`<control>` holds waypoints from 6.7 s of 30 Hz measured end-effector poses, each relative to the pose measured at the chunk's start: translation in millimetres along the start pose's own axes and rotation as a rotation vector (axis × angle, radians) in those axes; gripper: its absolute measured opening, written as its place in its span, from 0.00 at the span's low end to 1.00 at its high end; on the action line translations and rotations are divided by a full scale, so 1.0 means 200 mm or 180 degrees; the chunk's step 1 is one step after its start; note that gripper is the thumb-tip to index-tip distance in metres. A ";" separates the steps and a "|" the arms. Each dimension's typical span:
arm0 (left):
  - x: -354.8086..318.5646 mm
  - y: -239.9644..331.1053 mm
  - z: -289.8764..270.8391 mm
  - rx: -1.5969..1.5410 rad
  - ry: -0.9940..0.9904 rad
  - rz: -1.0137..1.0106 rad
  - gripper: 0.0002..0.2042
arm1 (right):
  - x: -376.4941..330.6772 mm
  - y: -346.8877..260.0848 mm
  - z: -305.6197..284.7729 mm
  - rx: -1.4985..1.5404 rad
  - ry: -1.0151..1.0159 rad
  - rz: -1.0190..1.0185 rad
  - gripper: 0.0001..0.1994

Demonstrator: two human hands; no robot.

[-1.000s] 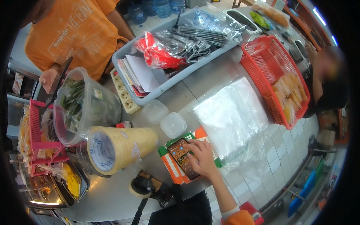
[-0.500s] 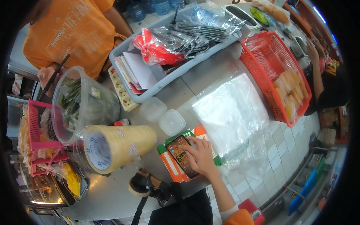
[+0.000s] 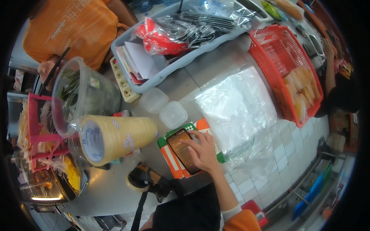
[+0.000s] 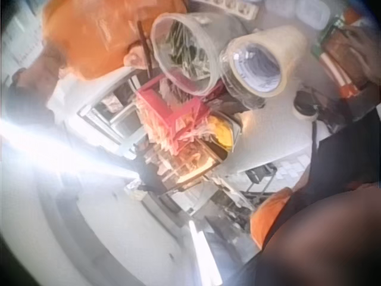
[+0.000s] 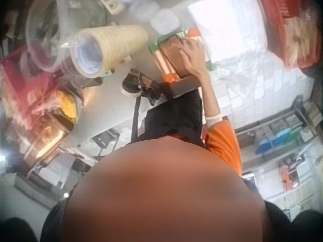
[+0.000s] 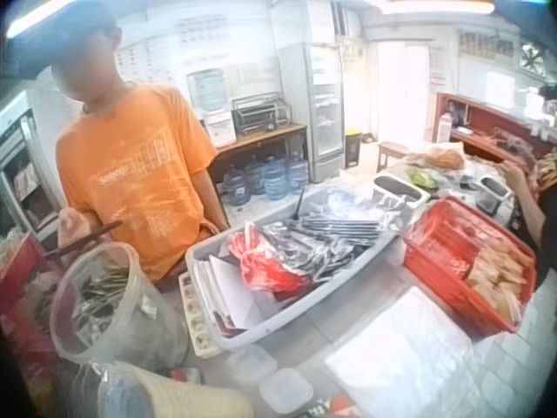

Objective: The person assembles flat-folded paper food containers at a counter. They unfold the containers, fold the sides into shape, and place the finished units on the counter.

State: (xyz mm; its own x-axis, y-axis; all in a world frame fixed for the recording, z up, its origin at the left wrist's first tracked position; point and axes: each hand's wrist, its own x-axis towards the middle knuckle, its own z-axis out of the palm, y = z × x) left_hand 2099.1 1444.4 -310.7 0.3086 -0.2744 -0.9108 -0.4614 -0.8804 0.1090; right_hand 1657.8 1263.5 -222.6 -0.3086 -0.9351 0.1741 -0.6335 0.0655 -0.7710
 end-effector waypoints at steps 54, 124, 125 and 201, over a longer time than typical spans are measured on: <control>-0.56 1.49 0.75 -0.0370 0.1820 0.2710 0.22 | -0.20 -0.17 -0.22 -0.0474 -0.0522 0.0119 0.48; -0.85 0.70 1.19 -0.6215 0.0926 0.1652 0.12 | -0.25 -0.02 -0.63 0.0147 -0.1639 0.0435 0.62; -0.84 0.70 1.18 -0.6212 0.1018 0.1741 0.11 | -0.26 -0.03 -0.60 0.0044 -0.1624 0.0295 0.62; -1.57 0.37 0.50 -0.4109 0.0613 0.3007 0.07 | -0.56 -0.82 -0.49 0.0915 -0.2033 -0.3917 0.20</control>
State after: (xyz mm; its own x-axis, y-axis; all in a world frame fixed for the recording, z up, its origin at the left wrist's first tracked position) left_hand 1885.1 1504.0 -56.2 0.4750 -0.8355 -0.2764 0.4055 -0.0709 0.9113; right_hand 1725.8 1392.5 -56.0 0.7451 -0.3414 0.5730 -0.0703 -0.8945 -0.4415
